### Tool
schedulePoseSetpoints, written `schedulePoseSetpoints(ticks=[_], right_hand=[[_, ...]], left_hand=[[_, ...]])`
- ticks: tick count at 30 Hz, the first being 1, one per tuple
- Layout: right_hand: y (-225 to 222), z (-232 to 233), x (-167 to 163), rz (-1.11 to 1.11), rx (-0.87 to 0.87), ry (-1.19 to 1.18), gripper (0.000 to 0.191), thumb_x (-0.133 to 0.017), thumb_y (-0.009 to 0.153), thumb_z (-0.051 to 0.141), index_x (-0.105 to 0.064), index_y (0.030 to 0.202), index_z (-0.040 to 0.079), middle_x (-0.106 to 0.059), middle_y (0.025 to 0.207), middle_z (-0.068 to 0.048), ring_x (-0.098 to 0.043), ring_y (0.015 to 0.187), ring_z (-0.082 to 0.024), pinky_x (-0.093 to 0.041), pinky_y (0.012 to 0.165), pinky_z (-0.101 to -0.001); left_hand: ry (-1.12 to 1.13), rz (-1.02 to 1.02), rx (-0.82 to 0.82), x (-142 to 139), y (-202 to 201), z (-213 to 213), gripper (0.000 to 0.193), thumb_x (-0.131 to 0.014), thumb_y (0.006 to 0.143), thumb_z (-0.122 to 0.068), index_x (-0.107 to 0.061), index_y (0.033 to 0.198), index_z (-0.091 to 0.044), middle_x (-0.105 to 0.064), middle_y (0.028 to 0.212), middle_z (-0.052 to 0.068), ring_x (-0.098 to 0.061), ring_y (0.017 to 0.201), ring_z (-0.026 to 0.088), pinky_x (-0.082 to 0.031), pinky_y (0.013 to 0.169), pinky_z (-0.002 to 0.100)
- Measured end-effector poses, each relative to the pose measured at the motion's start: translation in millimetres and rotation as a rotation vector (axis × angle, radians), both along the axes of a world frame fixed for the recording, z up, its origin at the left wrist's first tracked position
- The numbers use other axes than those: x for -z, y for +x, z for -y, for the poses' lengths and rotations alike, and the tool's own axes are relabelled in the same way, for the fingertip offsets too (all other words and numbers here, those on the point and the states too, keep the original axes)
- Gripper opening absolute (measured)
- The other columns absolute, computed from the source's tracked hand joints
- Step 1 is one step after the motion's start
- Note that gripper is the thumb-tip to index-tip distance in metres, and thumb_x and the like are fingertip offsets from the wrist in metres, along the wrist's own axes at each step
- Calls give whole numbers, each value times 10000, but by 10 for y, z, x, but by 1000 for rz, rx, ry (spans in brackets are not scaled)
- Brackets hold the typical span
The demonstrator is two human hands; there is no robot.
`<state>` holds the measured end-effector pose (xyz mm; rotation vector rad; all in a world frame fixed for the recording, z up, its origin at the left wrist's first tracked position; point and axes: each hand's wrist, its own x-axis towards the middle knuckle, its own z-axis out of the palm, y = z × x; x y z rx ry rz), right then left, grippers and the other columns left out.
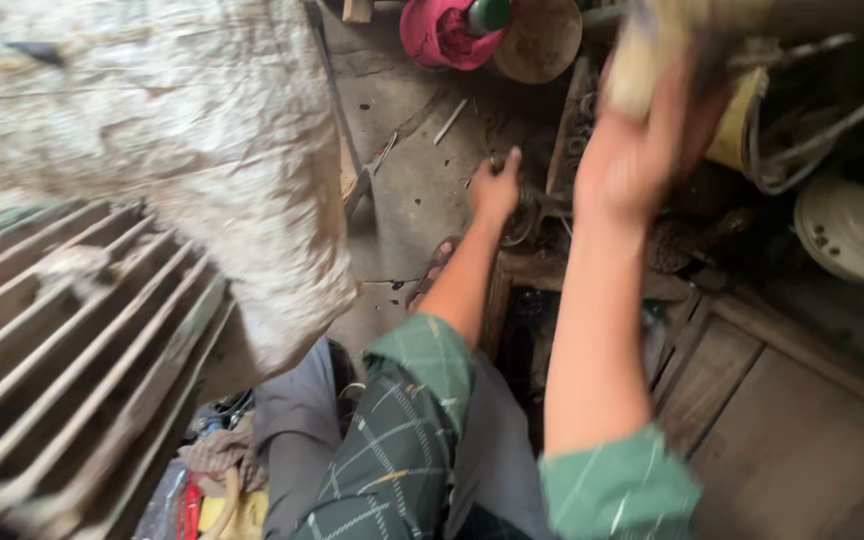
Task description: The person sits on the floor of a cluttered repair workshop and disassembles an electric motor. They use pliers to cut and pull wires from the motor, remove the finned outer housing, extract the wound coil from the stator, and handle the separated wires and parts.
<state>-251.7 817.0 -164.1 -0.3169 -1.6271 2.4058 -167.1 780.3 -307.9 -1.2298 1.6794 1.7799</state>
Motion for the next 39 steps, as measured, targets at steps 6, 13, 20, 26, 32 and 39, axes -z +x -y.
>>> schedulePoseSetpoints(ticks=[6,13,20,26,32,39], right_hand=[[1079,-614,779,177,60,-176,490,-620,1113,411,-455,1443,89,-574,1307,-98,-577,1097,-199,-463,830,-320],[1063,-781,794,162,136,163,542,-580,1103,363,-320,1531,154,-551,1379,-80,-607,1151,-229,-534,843,-380],[1133,-835,887,124,131,211,546,-517,1093,437,-397,1525,124,-556,1407,-69,-588,1202,-202,-530,881,-341],[614,-680,1090,118,-109,1012,316,-598,1181,289,-571,1351,24,-564,1304,-115,-572,1205,-278,-468,1068,-409],[75,-440,1713,152,-184,1402,254,-726,1047,269,-662,1202,78,-564,1335,-214,-597,1192,-448,-517,945,-489],[-400,-295,1981,259,-449,1761,248,-817,893,322,-769,1035,124,-610,1155,-251,-657,982,-447,-524,769,-540]], left_hand=[[-184,-140,-116,498,-665,-85,545,-776,821,-460,-681,1123,-17,-766,1036,187,-730,1001,343,-540,874,422],[-320,-183,31,928,-1002,-141,467,-762,861,-375,-689,1150,-17,-768,1076,186,-728,1036,332,-548,897,413],[-279,-431,-121,1102,-830,-212,391,-743,905,-274,-675,1180,-4,-763,1096,181,-729,1033,316,-553,912,402],[222,-72,-475,763,360,-126,282,-751,958,-193,-668,1089,43,-630,899,91,-528,729,204,-427,631,373],[347,52,-593,90,1680,330,345,-674,937,-126,-596,1262,-42,-665,1202,64,-665,1051,183,-626,820,398],[295,196,-516,80,1987,706,387,-699,923,-84,-593,1281,17,-665,1165,107,-688,1026,210,-658,817,412]])
